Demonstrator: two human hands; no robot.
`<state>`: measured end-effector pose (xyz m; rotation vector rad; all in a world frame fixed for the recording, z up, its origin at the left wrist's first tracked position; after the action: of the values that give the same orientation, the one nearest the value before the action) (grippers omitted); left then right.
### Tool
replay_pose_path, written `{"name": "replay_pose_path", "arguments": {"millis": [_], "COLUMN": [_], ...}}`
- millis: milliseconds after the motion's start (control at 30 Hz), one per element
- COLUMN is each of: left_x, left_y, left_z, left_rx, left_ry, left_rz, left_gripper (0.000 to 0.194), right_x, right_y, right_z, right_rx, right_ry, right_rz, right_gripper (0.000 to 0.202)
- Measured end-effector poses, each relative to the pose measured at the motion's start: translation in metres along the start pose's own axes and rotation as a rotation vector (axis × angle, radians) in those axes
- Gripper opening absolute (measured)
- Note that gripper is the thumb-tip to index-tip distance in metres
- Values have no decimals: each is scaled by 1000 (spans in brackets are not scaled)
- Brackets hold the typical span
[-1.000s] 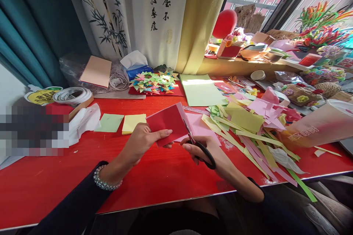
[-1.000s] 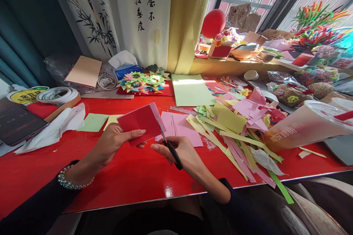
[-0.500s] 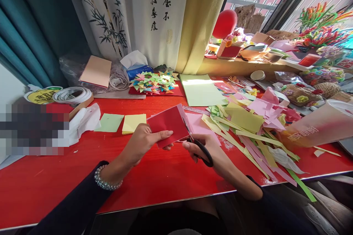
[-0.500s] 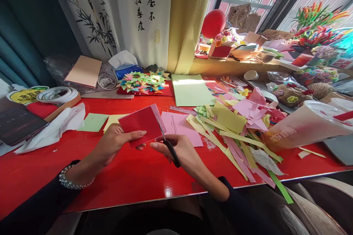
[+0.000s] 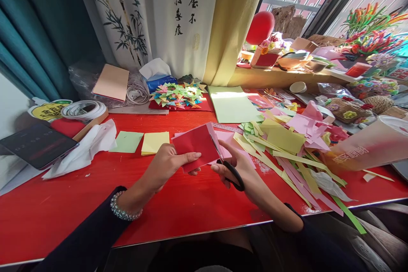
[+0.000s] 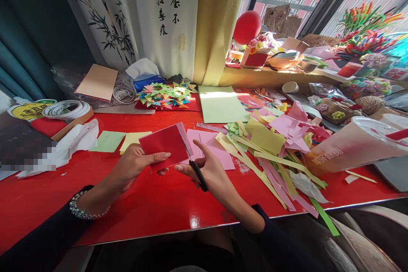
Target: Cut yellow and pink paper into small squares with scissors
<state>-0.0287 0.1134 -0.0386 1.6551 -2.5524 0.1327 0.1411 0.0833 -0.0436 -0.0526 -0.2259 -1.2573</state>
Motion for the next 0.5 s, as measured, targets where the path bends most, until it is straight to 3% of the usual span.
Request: {"name": "replay_pose_path", "arguments": {"millis": [200, 500], "left_x": [0, -1], "left_y": [-3, -4], "left_z": [4, 4], "left_rx": [29, 76], "left_ry": [-12, -7], "left_rz": [49, 42], "left_gripper": [19, 17], "right_x": [-1, -2], "right_y": [0, 1], "right_z": [0, 1], "right_rx": [23, -6], "right_ry": [21, 7], "right_rz": [52, 19], "right_gripper": [87, 84]}}
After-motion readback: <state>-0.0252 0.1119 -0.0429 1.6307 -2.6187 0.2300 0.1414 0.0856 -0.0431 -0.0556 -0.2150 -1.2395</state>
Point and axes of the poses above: each hand's wrist, its own x-axis away from the middle knuckle, its own y-axis out of the back of the hand, z = x × y, the point moved 3 cm from there along -x, towards the middle knuckle, and after that the axes turned 6 degrees about z, right-handed, at the moved point
